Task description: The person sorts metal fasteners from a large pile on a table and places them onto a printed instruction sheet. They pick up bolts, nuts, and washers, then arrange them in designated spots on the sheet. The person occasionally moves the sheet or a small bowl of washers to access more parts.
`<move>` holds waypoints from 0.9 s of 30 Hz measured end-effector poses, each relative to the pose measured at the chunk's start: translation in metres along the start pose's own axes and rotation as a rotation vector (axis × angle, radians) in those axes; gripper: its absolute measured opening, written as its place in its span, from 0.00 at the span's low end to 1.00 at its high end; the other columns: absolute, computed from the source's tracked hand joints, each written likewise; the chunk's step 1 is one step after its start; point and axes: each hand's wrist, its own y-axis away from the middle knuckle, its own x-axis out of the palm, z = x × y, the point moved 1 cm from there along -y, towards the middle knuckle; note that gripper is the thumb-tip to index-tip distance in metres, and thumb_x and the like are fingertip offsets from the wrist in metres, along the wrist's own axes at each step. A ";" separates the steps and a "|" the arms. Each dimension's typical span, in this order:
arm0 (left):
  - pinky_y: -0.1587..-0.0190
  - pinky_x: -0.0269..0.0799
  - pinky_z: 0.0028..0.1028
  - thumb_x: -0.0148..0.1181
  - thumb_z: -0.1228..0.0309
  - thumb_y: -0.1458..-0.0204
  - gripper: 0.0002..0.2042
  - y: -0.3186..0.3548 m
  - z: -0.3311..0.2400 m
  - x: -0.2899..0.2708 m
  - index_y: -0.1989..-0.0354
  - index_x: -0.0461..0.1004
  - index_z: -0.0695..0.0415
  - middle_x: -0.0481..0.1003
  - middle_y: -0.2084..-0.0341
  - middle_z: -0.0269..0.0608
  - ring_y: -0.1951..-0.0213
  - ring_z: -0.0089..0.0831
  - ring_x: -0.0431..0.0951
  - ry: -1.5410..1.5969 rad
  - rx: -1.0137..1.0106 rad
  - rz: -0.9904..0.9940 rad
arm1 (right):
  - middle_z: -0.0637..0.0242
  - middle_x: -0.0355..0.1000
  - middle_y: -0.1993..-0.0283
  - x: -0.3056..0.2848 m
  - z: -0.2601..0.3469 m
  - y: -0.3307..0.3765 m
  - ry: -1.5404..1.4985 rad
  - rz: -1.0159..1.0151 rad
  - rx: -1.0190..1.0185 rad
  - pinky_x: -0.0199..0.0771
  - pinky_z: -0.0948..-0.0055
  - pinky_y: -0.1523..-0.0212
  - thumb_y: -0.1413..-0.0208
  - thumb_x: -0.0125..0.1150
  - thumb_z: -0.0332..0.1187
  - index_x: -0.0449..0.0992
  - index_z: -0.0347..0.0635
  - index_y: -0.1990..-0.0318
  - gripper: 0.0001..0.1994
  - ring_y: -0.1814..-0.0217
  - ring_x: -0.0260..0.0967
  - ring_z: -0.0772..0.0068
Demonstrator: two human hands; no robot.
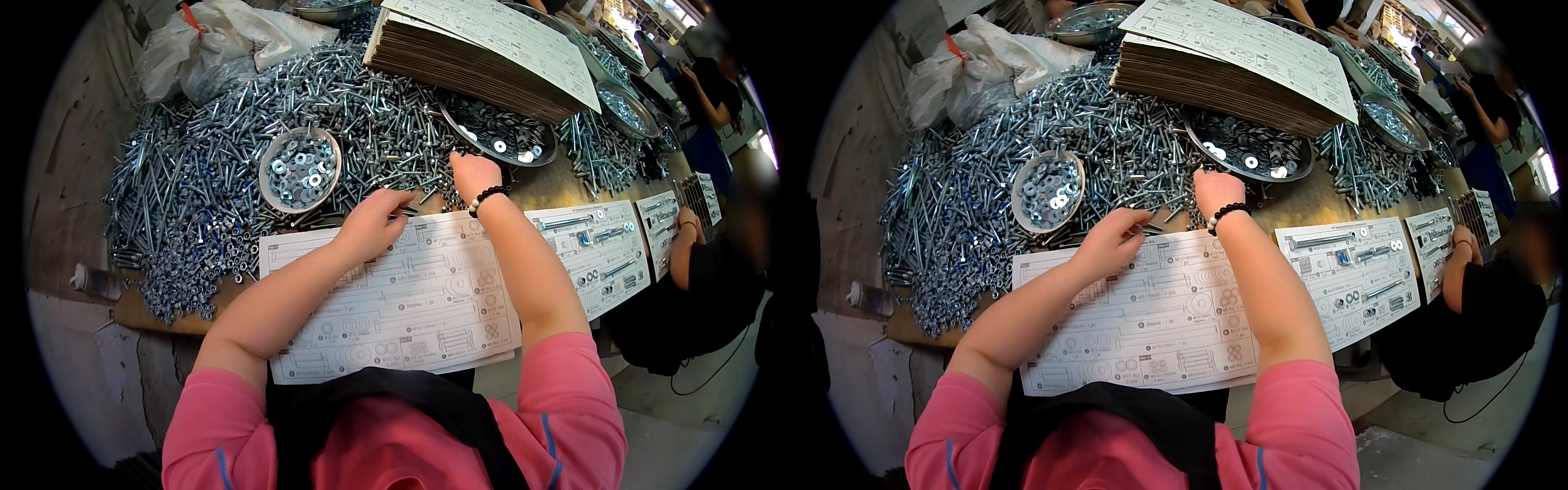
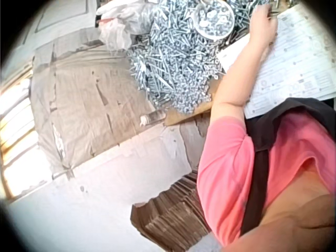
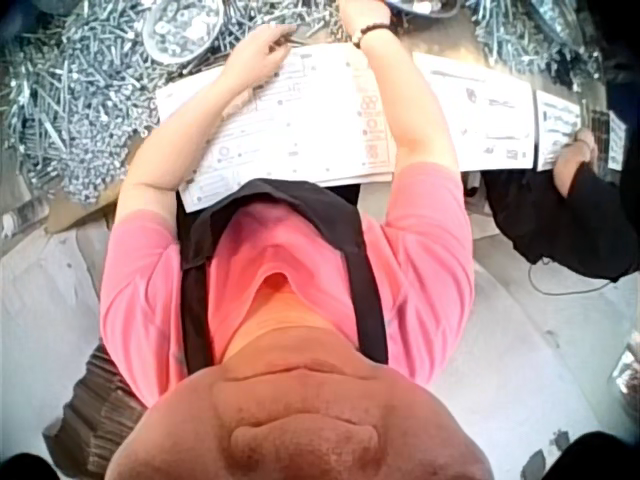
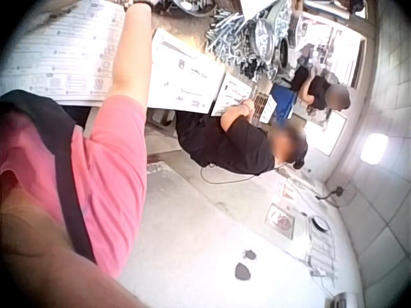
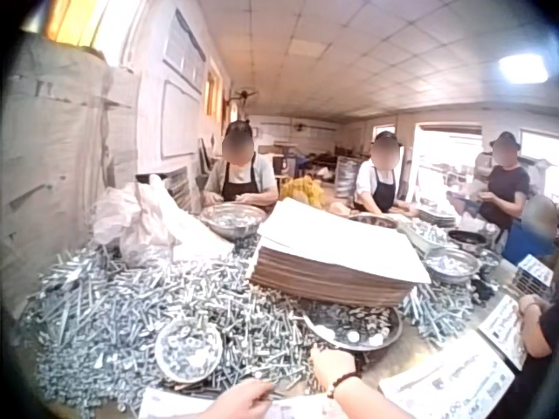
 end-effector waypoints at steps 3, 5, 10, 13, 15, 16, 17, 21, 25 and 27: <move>0.59 0.69 0.29 0.50 0.72 0.51 0.14 -0.024 -0.003 0.007 0.55 0.70 0.59 0.70 0.66 0.45 0.63 0.37 0.73 -0.173 0.035 -0.006 | 0.59 0.72 0.66 -0.002 -0.002 0.003 -0.042 0.028 -0.022 0.73 0.63 0.69 0.47 0.44 0.29 0.69 0.44 0.63 0.07 0.63 0.72 0.59; 0.59 0.69 0.32 0.52 0.68 0.51 0.15 -0.041 0.002 0.018 0.55 0.70 0.59 0.71 0.66 0.44 0.63 0.39 0.72 -0.302 0.066 -0.024 | 0.59 0.72 0.65 -0.004 -0.002 0.002 -0.058 0.045 -0.049 0.73 0.63 0.68 0.47 0.45 0.29 0.69 0.44 0.63 0.07 0.62 0.72 0.59; 0.59 0.70 0.36 0.55 0.68 0.55 0.13 -0.069 -0.011 0.038 0.61 0.70 0.59 0.71 0.67 0.45 0.61 0.40 0.73 -0.616 -0.030 0.080 | 0.58 0.72 0.65 -0.008 0.001 -0.003 0.008 0.126 -0.081 0.73 0.64 0.66 0.48 0.45 0.28 0.70 0.44 0.63 0.07 0.62 0.72 0.59; 0.61 0.71 0.36 0.55 0.69 0.56 0.10 -0.077 -0.004 0.041 0.65 0.71 0.60 0.70 0.67 0.46 0.61 0.42 0.73 -0.663 -0.077 0.125 | 0.58 0.71 0.65 -0.011 -0.004 0.000 0.020 0.132 -0.135 0.73 0.64 0.66 0.48 0.45 0.28 0.70 0.44 0.63 0.07 0.61 0.72 0.59; 0.62 0.71 0.36 0.55 0.70 0.56 0.09 -0.077 0.002 0.039 0.67 0.71 0.61 0.70 0.67 0.47 0.61 0.42 0.73 -0.677 -0.066 0.170 | 0.58 0.71 0.65 -0.010 -0.007 0.004 0.015 0.111 -0.157 0.73 0.64 0.66 0.49 0.46 0.28 0.70 0.43 0.63 0.07 0.62 0.72 0.59; 0.62 0.71 0.36 0.55 0.70 0.56 0.09 -0.076 0.002 0.038 0.68 0.71 0.60 0.70 0.67 0.46 0.61 0.42 0.73 -0.685 -0.052 0.160 | 0.58 0.71 0.66 -0.009 -0.010 0.007 0.013 0.100 -0.168 0.73 0.64 0.66 0.49 0.46 0.28 0.70 0.43 0.64 0.07 0.62 0.72 0.59; 0.61 0.71 0.36 0.55 0.71 0.56 0.08 -0.073 0.001 0.037 0.68 0.71 0.60 0.70 0.67 0.46 0.61 0.41 0.73 -0.694 -0.037 0.152 | 0.59 0.71 0.66 -0.007 -0.012 0.010 0.022 0.086 -0.191 0.73 0.64 0.67 0.50 0.47 0.27 0.70 0.43 0.65 0.06 0.63 0.72 0.59; 0.61 0.70 0.35 0.55 0.72 0.57 0.08 -0.067 0.008 0.033 0.67 0.74 0.56 0.70 0.70 0.43 0.62 0.39 0.73 -0.549 -0.059 0.082 | 0.60 0.71 0.68 -0.004 -0.022 0.025 -0.036 -0.032 -0.219 0.72 0.64 0.67 0.50 0.49 0.29 0.71 0.44 0.66 0.05 0.65 0.71 0.59; 0.62 0.68 0.31 0.58 0.69 0.58 0.09 -0.063 0.020 0.022 0.68 0.78 0.54 0.69 0.73 0.40 0.67 0.37 0.71 -0.240 0.033 -0.122 | 0.63 0.68 0.70 -0.002 -0.033 0.041 -0.604 -0.166 0.020 0.68 0.66 0.66 0.50 0.54 0.35 0.76 0.51 0.63 0.08 0.64 0.68 0.62; 0.62 0.67 0.31 0.59 0.68 0.57 0.09 -0.062 0.011 0.014 0.68 0.78 0.54 0.69 0.73 0.41 0.66 0.37 0.71 -0.212 -0.050 -0.077 | 0.64 0.68 0.68 0.001 -0.034 0.045 -0.654 -0.187 0.066 0.68 0.67 0.65 0.51 0.56 0.35 0.77 0.50 0.64 0.08 0.64 0.68 0.63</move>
